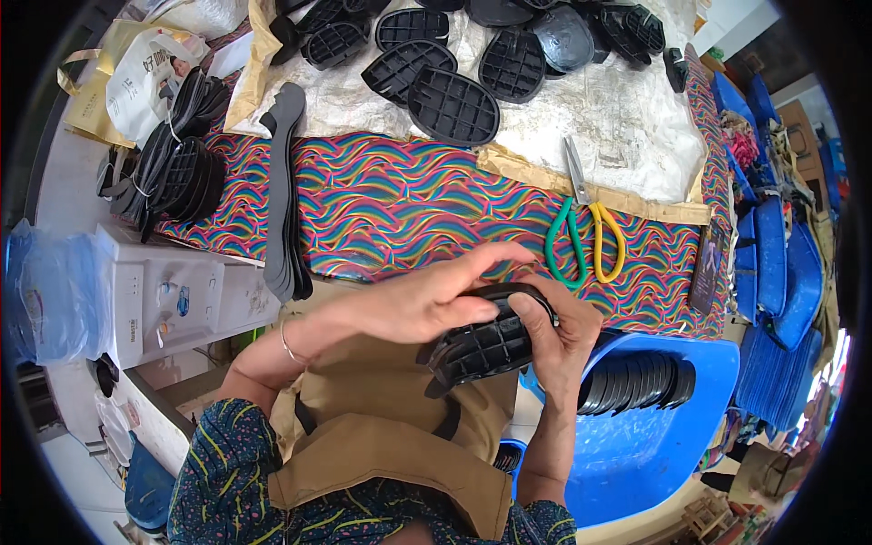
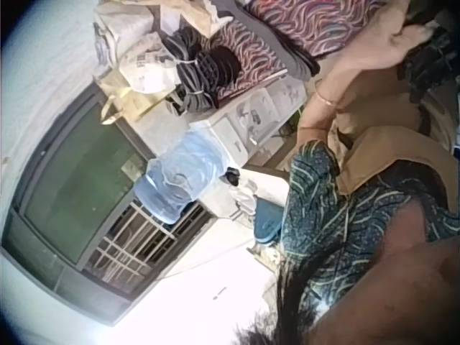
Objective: The person assembles black sandals by hand, inserting straps into the sole slots and pressing them into place. They handle multiple sole and strap components, occasionally using a pair of scissors to trim excess strap material. The finished sandals are placed on a table next to a pile of other completed units.
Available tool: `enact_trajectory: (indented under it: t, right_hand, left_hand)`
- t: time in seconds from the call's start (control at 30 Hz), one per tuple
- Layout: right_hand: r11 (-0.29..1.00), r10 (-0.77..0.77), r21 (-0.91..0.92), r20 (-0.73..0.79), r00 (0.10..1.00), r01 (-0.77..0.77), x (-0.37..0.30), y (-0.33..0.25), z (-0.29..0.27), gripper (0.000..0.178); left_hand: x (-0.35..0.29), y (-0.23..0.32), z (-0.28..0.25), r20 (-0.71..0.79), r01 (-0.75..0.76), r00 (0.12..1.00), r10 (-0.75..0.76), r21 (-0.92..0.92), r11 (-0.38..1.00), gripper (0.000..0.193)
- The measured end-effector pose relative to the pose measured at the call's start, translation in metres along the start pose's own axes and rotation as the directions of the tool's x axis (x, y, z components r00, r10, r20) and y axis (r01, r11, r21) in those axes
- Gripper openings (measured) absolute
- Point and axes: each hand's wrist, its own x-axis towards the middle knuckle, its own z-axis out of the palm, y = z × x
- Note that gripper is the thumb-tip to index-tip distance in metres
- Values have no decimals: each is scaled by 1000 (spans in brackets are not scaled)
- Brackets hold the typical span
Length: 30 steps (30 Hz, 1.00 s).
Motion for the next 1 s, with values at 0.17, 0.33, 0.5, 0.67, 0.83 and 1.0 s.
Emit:
enact_trajectory:
  t: [0.17, 0.33, 0.5, 0.67, 0.83, 1.0]
  right_hand:
    - [973, 99, 217, -57, 993, -85, -3, 1, 0, 17]
    - [1000, 21, 19, -146, 989, -18, 2, -6, -1, 18]
    - [937, -217, -327, -266, 939, 124, 3, -2, 6, 20]
    - [898, -366, -352, -265, 892, 264, 6, 17, 17, 23]
    - [966, -128, -248, -231, 964, 69, -1, 17, 25, 37]
    - [789, -325, -585, -136, 936, 189, 16, -11, 21, 46]
  left_hand:
    - [-10, -8, -3, 62, 74, 997, -49, -530, 845, 63]
    - [-15, -23, 3, -250, 19, 957, -146, -447, 894, 37]
    - [-19, -12, -1, -407, -31, 913, 35, 16, 999, 26]
    - [-15, -17, 4, -375, -53, 840, 392, 662, 748, 37]
    - [-15, -33, -7, -226, 30, 795, 563, 941, 336, 49]
    - [-13, -31, -17, -141, 14, 771, 621, 979, 204, 46]
